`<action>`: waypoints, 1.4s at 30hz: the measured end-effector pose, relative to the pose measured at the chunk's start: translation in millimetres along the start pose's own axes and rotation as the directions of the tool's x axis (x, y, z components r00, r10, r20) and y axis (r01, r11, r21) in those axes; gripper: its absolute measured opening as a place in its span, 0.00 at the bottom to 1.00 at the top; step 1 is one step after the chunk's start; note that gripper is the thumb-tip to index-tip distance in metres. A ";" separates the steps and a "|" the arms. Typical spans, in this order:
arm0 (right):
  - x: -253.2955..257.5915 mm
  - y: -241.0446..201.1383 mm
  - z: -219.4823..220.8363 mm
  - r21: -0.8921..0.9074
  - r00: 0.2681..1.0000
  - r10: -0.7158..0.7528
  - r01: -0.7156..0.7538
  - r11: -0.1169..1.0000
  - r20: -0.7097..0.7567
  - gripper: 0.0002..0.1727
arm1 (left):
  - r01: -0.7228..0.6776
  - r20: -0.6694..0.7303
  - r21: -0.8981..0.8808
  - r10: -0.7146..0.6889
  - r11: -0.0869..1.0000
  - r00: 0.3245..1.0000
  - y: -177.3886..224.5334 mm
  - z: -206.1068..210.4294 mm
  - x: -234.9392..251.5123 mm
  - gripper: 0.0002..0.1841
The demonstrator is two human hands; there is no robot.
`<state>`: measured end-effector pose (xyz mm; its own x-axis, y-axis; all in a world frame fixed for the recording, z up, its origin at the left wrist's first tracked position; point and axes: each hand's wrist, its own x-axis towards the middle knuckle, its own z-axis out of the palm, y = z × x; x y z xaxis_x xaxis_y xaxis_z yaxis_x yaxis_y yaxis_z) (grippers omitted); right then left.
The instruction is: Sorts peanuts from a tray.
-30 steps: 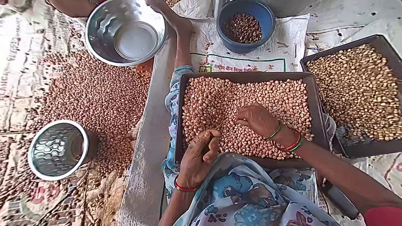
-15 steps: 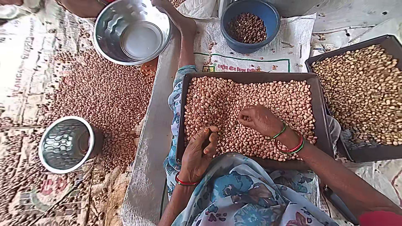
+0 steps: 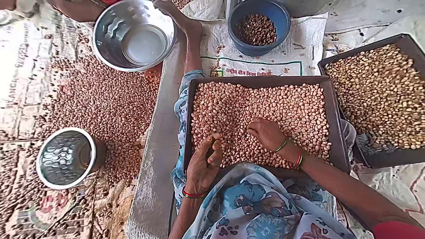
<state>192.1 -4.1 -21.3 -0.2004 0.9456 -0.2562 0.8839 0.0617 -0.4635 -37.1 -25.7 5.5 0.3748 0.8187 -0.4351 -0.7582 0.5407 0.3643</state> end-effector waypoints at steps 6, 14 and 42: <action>3.3 -10.4 -4.4 -0.032 0.991 0.072 -0.069 0.997 0.116 0.13 | -0.057 0.000 0.140 0.057 0.989 0.998 -1.6 0.9 -2.3 0.26; -42.2 -30.1 -69.0 0.364 0.970 -0.100 0.177 0.915 -0.222 0.14 | 0.145 -0.070 0.377 -0.128 0.915 0.989 -21.8 17.2 8.8 0.30; -1.5 81.6 -133.3 0.038 0.736 0.423 -0.477 0.878 -0.529 0.15 | 0.117 0.121 -0.078 -0.107 0.990 0.987 -3.3 10.9 -2.5 0.24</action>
<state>320.9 42.1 54.3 0.4501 0.8906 0.0645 0.8554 -0.4093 -0.3173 -29.7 -27.5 14.4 0.5159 0.7733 -0.3686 -0.7482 0.6163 0.2457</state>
